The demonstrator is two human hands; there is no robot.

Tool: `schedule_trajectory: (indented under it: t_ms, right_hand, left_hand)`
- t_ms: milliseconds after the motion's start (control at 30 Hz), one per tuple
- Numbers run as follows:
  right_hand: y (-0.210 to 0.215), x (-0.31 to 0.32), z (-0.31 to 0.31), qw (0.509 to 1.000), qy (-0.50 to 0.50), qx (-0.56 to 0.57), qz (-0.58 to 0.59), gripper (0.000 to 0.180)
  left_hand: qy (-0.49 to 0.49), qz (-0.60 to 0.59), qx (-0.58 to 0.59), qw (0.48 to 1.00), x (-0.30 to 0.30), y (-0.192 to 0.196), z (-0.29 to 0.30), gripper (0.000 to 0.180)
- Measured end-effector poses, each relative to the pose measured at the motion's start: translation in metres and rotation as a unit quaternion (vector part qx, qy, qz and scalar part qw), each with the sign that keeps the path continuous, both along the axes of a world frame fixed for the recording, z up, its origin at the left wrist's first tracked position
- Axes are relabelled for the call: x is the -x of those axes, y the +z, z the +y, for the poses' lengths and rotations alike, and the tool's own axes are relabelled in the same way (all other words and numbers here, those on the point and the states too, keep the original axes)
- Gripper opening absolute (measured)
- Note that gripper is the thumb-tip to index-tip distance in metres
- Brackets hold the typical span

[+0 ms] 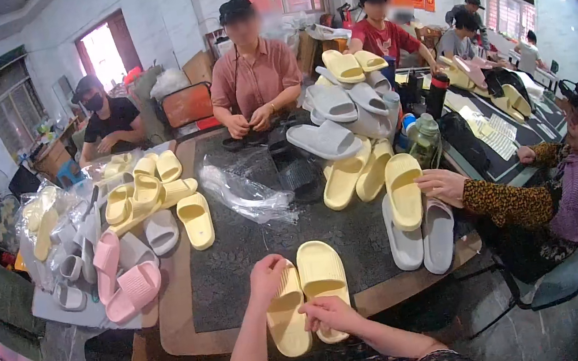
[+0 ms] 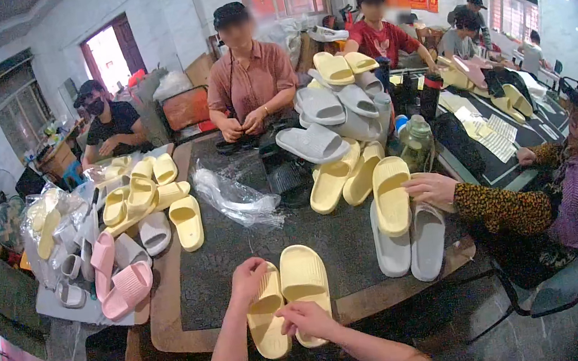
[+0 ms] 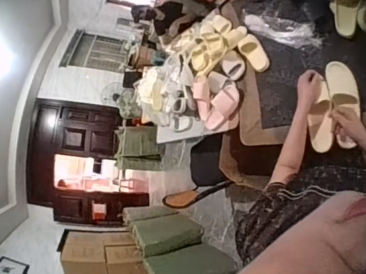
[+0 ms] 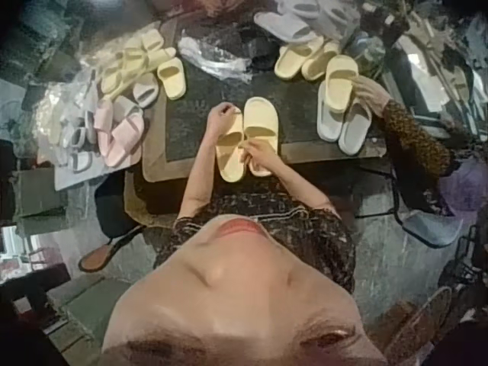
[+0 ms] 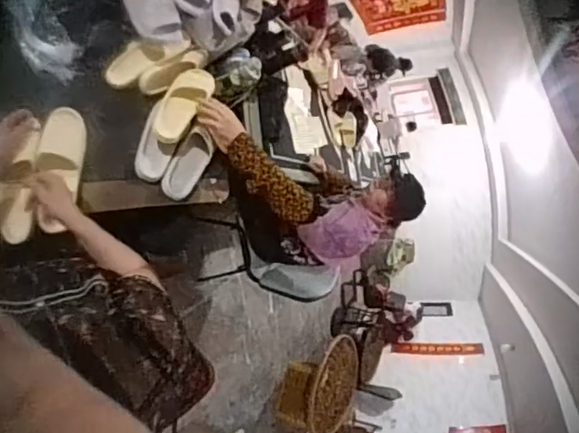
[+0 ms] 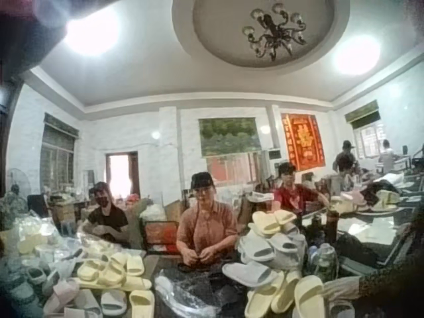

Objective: The person takes pairs of slide slippers and fastens them together with plastic tag loops by hand.

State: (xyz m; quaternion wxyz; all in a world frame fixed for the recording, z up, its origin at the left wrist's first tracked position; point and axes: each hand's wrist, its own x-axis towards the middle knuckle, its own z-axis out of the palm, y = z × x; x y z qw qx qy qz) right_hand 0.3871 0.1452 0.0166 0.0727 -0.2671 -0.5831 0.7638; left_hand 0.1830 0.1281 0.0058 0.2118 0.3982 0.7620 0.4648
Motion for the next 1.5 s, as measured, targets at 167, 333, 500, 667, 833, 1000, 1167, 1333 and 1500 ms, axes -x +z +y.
schedule_trajectory:
  t_ms: [167,333,500,667,833,1000,1167,1333,1500]
  right_hand:
    - [0.013,-0.065,0.029,0.972,-0.020,-0.219,-0.083,0.028]
    - [0.042,-0.114,0.062,0.944,-0.137,-0.272,-0.128,0.022]
    - [0.028,-0.118,0.079,0.941,-0.285,-0.180,0.037,0.015]
    - [0.012,-0.090,0.060,0.906,-0.272,0.079,0.314,0.018]
    - [0.023,-0.068,0.040,0.971,-0.177,0.122,0.102,0.019]
    - [0.000,-0.040,0.024,0.993,0.006,0.100,-0.067,0.023]
    - [-0.030,-0.021,0.031,0.925,-0.069,0.369,0.063,0.016]
    - [-0.030,0.006,0.038,0.864,-0.134,0.474,0.105,0.009]
    - [-0.041,0.024,0.045,0.845,-0.186,0.498,0.063,0.012]
  left_hand:
    - [-0.002,-0.147,-0.123,0.981,0.016,-0.022,0.004,0.013]
    - [0.017,-0.286,-0.185,0.940,0.014,-0.009,0.003,0.011]
    - [0.028,-0.268,-0.174,0.947,0.014,-0.014,-0.002,0.012]
    - [0.017,-0.248,-0.177,0.952,0.012,-0.013,-0.004,0.010]
    - [-0.004,-0.173,-0.120,0.978,0.015,-0.011,0.001,0.014]
    - [-0.103,0.062,0.020,0.993,0.008,0.016,0.014,0.016]
    - [-0.196,0.069,-0.028,0.978,-0.004,0.009,0.040,0.019]
    - [-0.225,0.005,0.024,0.974,-0.001,-0.008,0.045,0.020]
    - [-0.198,-0.051,-0.018,0.979,0.005,-0.021,0.038,0.020]
